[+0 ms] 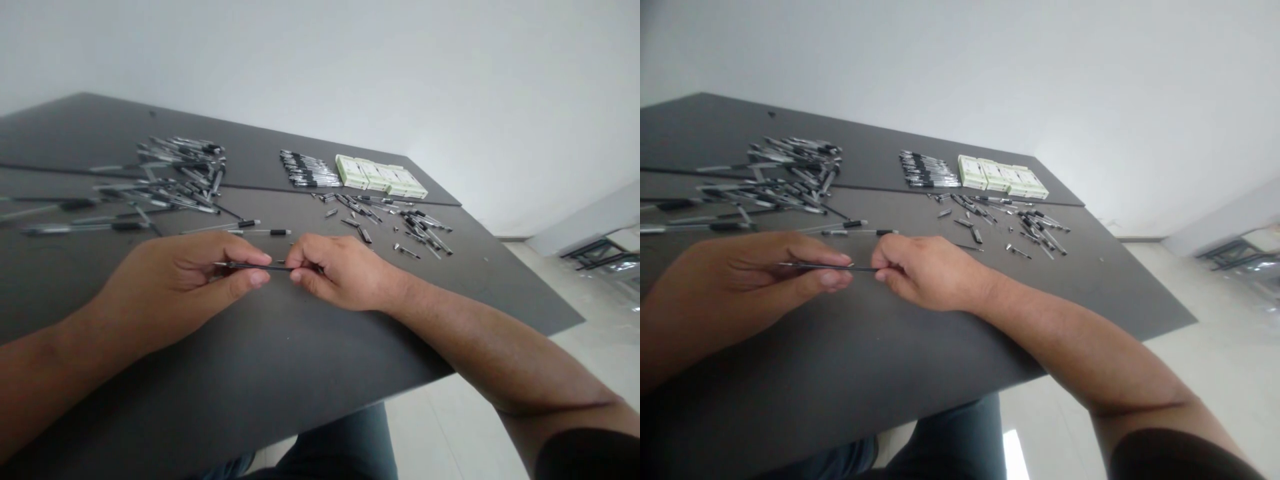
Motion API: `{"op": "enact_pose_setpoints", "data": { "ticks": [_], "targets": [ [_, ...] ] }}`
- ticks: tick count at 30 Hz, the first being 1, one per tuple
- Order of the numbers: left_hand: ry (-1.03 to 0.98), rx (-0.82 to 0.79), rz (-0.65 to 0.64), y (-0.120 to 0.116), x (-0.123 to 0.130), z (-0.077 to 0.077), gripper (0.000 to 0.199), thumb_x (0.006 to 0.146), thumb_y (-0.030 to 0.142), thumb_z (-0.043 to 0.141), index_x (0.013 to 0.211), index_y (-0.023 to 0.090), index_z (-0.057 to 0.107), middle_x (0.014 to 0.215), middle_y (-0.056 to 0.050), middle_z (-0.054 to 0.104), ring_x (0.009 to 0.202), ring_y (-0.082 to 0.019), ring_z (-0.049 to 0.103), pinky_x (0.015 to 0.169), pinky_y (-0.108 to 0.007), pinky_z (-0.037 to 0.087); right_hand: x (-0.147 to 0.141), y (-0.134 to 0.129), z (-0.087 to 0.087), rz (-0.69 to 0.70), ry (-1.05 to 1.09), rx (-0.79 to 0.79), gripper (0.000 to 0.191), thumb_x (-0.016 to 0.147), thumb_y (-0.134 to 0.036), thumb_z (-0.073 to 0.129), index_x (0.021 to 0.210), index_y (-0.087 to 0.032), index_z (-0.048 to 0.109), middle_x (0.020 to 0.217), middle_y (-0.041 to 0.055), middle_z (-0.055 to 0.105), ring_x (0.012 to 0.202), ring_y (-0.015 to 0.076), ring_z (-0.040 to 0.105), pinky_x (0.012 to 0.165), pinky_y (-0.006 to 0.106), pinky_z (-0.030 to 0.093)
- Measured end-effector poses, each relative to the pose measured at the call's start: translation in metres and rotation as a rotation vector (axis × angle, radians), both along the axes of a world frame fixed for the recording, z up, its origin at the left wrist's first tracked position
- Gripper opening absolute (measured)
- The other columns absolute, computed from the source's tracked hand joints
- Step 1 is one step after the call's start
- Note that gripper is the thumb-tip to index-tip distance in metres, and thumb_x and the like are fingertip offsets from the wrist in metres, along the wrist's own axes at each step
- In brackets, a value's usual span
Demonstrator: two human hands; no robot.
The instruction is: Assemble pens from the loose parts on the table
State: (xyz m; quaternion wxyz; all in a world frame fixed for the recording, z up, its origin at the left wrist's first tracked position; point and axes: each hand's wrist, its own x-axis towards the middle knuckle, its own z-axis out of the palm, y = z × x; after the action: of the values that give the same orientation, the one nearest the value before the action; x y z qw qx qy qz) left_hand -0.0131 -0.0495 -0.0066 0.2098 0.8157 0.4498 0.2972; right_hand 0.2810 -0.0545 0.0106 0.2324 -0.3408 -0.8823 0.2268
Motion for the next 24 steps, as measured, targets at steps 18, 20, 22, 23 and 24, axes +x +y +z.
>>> {"op": "enact_pose_setpoints", "data": {
  "ticks": [18, 20, 22, 23, 24],
  "targets": [
    [0.107, -0.009, 0.198, 0.001, -0.006, 0.000, 0.042, 0.102, 0.073, 0.069, 0.111, 0.035, 0.086, 0.106, 0.005, 0.092, 0.103, -0.032, 0.084, 0.091, -0.040, 0.055, 0.058, 0.034, 0.023, -0.343, -0.210, 0.212, 0.026, 0.115, -0.042, 0.060, 0.120, -0.023, 0.078, 0.108, 0.0084, 0.084, 0.095, 0.0255, 0.073, 0.091, 0.037, 0.052],
    [0.120, -0.013, 0.225, 0.001, -0.006, 0.001, 0.042, 0.104, 0.072, 0.067, 0.112, 0.035, 0.085, 0.109, 0.005, 0.092, 0.109, -0.033, 0.084, 0.095, -0.041, 0.054, 0.098, 0.049, 0.034, -0.614, -0.353, 0.250, 0.025, 0.111, -0.033, 0.061, 0.120, -0.022, 0.082, 0.109, 0.0102, 0.086, 0.097, 0.0276, 0.074, 0.094, 0.039, 0.054],
    [0.129, -0.007, 0.224, 0.000, -0.004, 0.001, 0.041, 0.105, 0.070, 0.066, 0.112, 0.035, 0.085, 0.110, 0.005, 0.091, 0.109, -0.032, 0.083, 0.096, -0.041, 0.054, 0.146, 0.062, 0.044, -0.893, -0.456, 0.260, 0.032, 0.112, -0.032, 0.059, 0.125, -0.021, 0.086, 0.117, 0.0135, 0.089, 0.104, 0.0311, 0.076, 0.100, 0.042, 0.056],
    [0.134, -0.003, 0.216, -0.001, -0.003, 0.001, 0.041, 0.106, 0.070, 0.065, 0.113, 0.035, 0.085, 0.110, 0.005, 0.091, 0.109, -0.032, 0.083, 0.096, -0.040, 0.054, 0.170, 0.066, 0.047, -1.006, -0.489, 0.261, 0.036, 0.113, -0.032, 0.058, 0.129, -0.020, 0.087, 0.122, 0.0160, 0.089, 0.108, 0.0333, 0.077, 0.103, 0.044, 0.057],
    [0.141, 0.003, 0.205, -0.001, -0.003, 0.001, 0.042, 0.106, 0.071, 0.064, 0.113, 0.035, 0.085, 0.110, 0.006, 0.091, 0.109, -0.031, 0.083, 0.096, -0.040, 0.054, 0.192, 0.070, 0.048, -1.096, -0.532, 0.227, 0.039, 0.112, -0.031, 0.058, 0.132, -0.018, 0.088, 0.126, 0.0181, 0.089, 0.112, 0.0354, 0.078, 0.105, 0.046, 0.059]
  ]
}}
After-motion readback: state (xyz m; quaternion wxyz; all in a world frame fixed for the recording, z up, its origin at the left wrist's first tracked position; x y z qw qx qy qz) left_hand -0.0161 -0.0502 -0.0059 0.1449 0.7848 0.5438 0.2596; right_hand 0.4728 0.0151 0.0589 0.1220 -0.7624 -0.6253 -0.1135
